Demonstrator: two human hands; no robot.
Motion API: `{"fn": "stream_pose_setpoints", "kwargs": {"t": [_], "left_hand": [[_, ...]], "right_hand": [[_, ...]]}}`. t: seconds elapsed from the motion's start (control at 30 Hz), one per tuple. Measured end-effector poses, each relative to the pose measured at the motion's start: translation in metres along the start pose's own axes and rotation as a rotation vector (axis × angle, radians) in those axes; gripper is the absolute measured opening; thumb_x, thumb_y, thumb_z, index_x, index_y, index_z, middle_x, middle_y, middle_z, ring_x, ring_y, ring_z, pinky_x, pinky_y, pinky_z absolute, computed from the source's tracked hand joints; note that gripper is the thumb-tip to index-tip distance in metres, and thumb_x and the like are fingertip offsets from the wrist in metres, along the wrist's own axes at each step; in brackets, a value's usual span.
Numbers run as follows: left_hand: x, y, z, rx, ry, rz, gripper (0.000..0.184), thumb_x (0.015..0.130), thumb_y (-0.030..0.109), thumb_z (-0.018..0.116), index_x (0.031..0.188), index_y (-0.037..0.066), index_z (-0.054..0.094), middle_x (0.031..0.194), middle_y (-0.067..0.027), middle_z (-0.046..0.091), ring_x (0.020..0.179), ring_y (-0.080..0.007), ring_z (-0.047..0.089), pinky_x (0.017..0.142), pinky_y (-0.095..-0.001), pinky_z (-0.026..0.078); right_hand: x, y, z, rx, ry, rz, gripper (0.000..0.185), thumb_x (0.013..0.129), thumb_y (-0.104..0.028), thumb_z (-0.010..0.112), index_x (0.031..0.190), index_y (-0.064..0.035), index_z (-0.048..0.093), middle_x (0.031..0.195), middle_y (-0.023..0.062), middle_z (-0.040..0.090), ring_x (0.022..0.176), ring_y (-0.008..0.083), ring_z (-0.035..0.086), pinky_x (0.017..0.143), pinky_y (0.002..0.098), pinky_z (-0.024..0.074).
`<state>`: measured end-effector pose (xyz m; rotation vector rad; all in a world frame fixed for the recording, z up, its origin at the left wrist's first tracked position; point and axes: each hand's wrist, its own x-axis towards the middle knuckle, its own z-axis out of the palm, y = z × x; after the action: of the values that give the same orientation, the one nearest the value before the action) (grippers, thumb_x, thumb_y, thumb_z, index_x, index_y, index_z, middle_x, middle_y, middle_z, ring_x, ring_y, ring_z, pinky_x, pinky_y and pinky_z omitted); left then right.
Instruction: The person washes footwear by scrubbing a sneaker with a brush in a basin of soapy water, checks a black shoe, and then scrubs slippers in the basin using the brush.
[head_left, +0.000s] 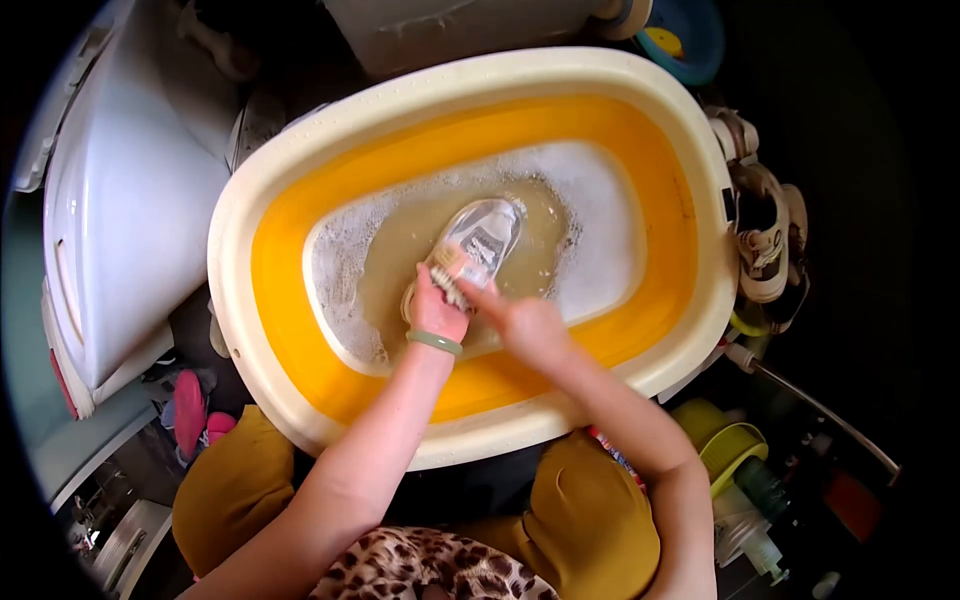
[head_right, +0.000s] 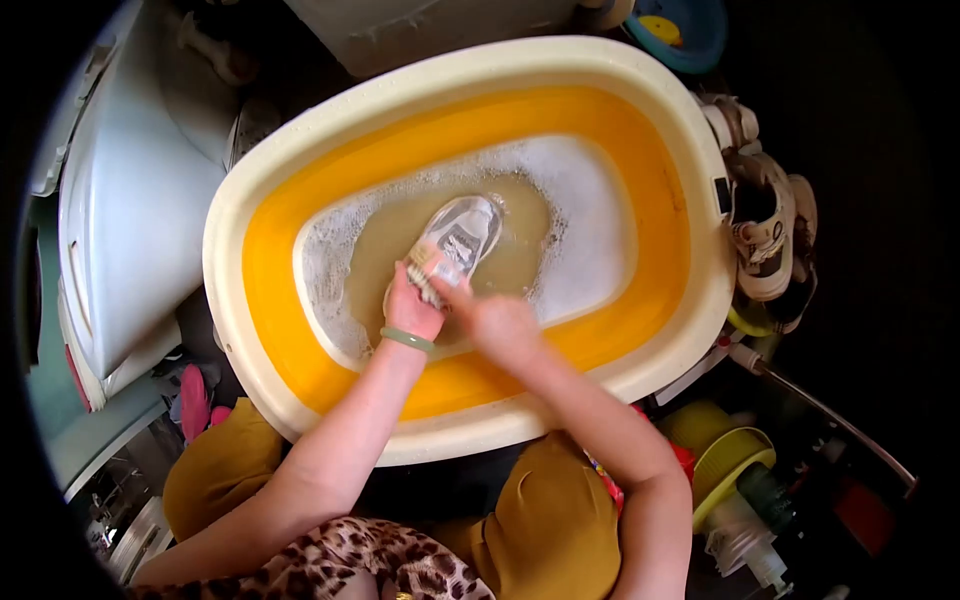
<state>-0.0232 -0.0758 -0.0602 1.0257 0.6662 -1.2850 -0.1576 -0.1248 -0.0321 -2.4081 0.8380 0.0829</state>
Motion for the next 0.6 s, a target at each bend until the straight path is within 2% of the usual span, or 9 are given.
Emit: {"fn": "stream_pose_setpoints", "kwargs": {"t": [0.1, 0.13, 0.2, 0.27, 0.3, 0.33, 0.4, 0.5, 0.6], "left_hand": [[0.003, -0.001, 0.002, -0.023, -0.046, 0.037, 0.054, 0.099, 0.045, 0.024, 0.132, 0.006, 0.041, 0.132, -0.0113, 0.048, 0.120, -0.0264, 0.046, 0.102, -0.0427, 0.035], [0.001, -0.002, 0.003, -0.054, -0.101, 0.050, 0.054, 0.099, 0.045, 0.024, 0.131, 0.005, 0.041, 0.132, -0.0116, 0.048, 0.120, -0.0264, 0.046, 0.102, -0.0428, 0.035], [-0.001, -0.002, 0.010, -0.055, -0.086, 0.055, 0.055, 0.099, 0.044, 0.024, 0.131, 0.003, 0.042, 0.131, -0.0122, 0.048, 0.120, -0.0267, 0.045, 0.103, -0.0426, 0.035], [0.004, 0.001, 0.004, -0.075, -0.078, 0.052, 0.054, 0.099, 0.043, 0.024, 0.131, 0.004, 0.043, 0.132, -0.0122, 0.048, 0.121, -0.0262, 0.045, 0.104, -0.0416, 0.034], [0.006, 0.000, 0.000, -0.032, -0.080, 0.070, 0.057, 0.098, 0.048, 0.025, 0.132, 0.005, 0.042, 0.132, -0.0104, 0.048, 0.120, -0.0261, 0.046, 0.103, -0.0417, 0.035], [0.004, 0.003, 0.001, -0.021, -0.073, 0.069, 0.057, 0.098, 0.048, 0.025, 0.132, 0.005, 0.042, 0.132, -0.0104, 0.048, 0.120, -0.0261, 0.046, 0.103, -0.0417, 0.035], [-0.001, 0.003, 0.000, 0.009, -0.078, 0.034, 0.058, 0.098, 0.047, 0.025, 0.132, 0.004, 0.041, 0.133, -0.0111, 0.047, 0.120, -0.0261, 0.046, 0.104, -0.0412, 0.034], [-0.003, 0.001, 0.004, -0.025, -0.078, 0.025, 0.057, 0.099, 0.045, 0.023, 0.133, 0.002, 0.039, 0.134, -0.0122, 0.046, 0.123, -0.0267, 0.044, 0.104, -0.0409, 0.034], [0.008, 0.002, 0.005, -0.051, -0.182, 0.041, 0.057, 0.099, 0.045, 0.022, 0.133, 0.002, 0.039, 0.134, -0.0121, 0.046, 0.124, -0.0267, 0.043, 0.104, -0.0406, 0.033]], "right_hand": [[0.035, 0.053, -0.023, -0.162, 0.097, 0.118, 0.038, 0.087, -0.019, 0.053, 0.124, -0.0272, 0.055, 0.061, 0.0157, 0.059, 0.048, 0.0297, 0.058, 0.044, 0.0425, 0.0457], [0.043, 0.065, -0.022, -0.025, 0.243, 0.099, 0.038, 0.088, -0.019, 0.051, 0.125, -0.0277, 0.053, 0.061, 0.0157, 0.059, 0.048, 0.0311, 0.057, 0.043, 0.0424, 0.0453], [0.044, 0.063, -0.013, -0.003, 0.242, 0.178, 0.039, 0.088, -0.021, 0.052, 0.126, -0.0284, 0.052, 0.062, 0.0165, 0.059, 0.050, 0.0322, 0.058, 0.045, 0.0436, 0.0465], [0.029, 0.028, -0.007, 0.030, 0.145, 0.134, 0.041, 0.087, -0.023, 0.053, 0.127, -0.0291, 0.051, 0.064, 0.0177, 0.059, 0.054, 0.0330, 0.059, 0.049, 0.0451, 0.0477], [0.014, 0.014, 0.002, 0.019, 0.008, 0.060, 0.043, 0.086, -0.025, 0.055, 0.129, -0.0303, 0.050, 0.064, 0.0179, 0.059, 0.053, 0.0333, 0.059, 0.050, 0.0459, 0.0477], [0.003, 0.005, 0.008, 0.093, 0.099, -0.051, 0.044, 0.087, -0.024, 0.054, 0.130, -0.0309, 0.049, 0.062, 0.0164, 0.058, 0.049, 0.0332, 0.057, 0.046, 0.0454, 0.0463], [0.006, 0.025, -0.001, -0.009, 0.014, 0.026, 0.044, 0.087, -0.021, 0.053, 0.130, -0.0311, 0.049, 0.060, 0.0154, 0.058, 0.047, 0.0331, 0.056, 0.043, 0.0446, 0.0448], [0.039, 0.073, -0.016, -0.037, 0.213, 0.073, 0.046, 0.087, -0.019, 0.053, 0.131, -0.0299, 0.047, 0.058, 0.0152, 0.057, 0.047, 0.0321, 0.056, 0.043, 0.0437, 0.0440], [0.033, 0.047, -0.007, -0.006, 0.126, 0.180, 0.046, 0.087, -0.018, 0.053, 0.131, -0.0293, 0.047, 0.058, 0.0155, 0.057, 0.047, 0.0316, 0.057, 0.044, 0.0433, 0.0445]]}}
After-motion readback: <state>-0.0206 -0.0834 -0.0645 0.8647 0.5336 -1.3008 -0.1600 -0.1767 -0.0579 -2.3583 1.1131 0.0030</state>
